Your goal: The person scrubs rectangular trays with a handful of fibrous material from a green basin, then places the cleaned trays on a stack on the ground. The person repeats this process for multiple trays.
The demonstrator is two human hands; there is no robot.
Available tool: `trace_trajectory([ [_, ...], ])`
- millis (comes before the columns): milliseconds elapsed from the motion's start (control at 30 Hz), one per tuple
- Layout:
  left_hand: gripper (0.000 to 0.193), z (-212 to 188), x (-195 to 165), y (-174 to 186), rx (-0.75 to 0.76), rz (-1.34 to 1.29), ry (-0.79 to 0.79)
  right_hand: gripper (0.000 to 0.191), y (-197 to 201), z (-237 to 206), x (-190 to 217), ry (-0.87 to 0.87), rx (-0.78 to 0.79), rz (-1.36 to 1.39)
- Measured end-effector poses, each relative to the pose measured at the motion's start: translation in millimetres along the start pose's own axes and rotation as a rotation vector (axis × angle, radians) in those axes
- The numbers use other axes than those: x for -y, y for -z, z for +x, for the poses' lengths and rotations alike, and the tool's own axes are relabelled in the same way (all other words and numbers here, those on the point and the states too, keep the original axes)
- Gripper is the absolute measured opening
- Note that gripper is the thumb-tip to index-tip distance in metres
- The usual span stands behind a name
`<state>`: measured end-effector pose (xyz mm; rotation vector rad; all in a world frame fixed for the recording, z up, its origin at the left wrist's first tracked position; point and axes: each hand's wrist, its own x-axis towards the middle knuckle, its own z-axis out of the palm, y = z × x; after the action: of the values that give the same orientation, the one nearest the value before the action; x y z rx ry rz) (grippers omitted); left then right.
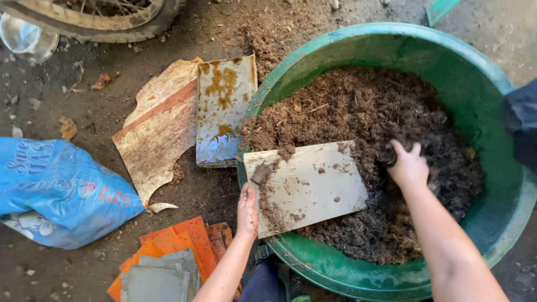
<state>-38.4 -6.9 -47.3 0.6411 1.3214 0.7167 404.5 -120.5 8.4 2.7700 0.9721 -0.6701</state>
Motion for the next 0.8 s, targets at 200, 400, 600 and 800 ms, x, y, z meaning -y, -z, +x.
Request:
trace_trajectory([
  [200,0.077,-19,-28,-45,0.349,-0.113,0.002,0.095,33,-49,57,-0.047,0.316,0.813],
  [400,0.078,-33,-51,-61,0.387,-0.308,-0.076,0.090,-2,-113,108,0.718,-0.019,0.428],
  [600,0.074,-29,-49,-66,0.333,-0.175,-0.143,0.062,-67,-142,130,0.956,-0.273,0.631],
  [800,0.079,-25,-39,-66,0.306,-0.236,-0.177,0.052,-80,-171,151,1.135,-0.285,0.572],
])
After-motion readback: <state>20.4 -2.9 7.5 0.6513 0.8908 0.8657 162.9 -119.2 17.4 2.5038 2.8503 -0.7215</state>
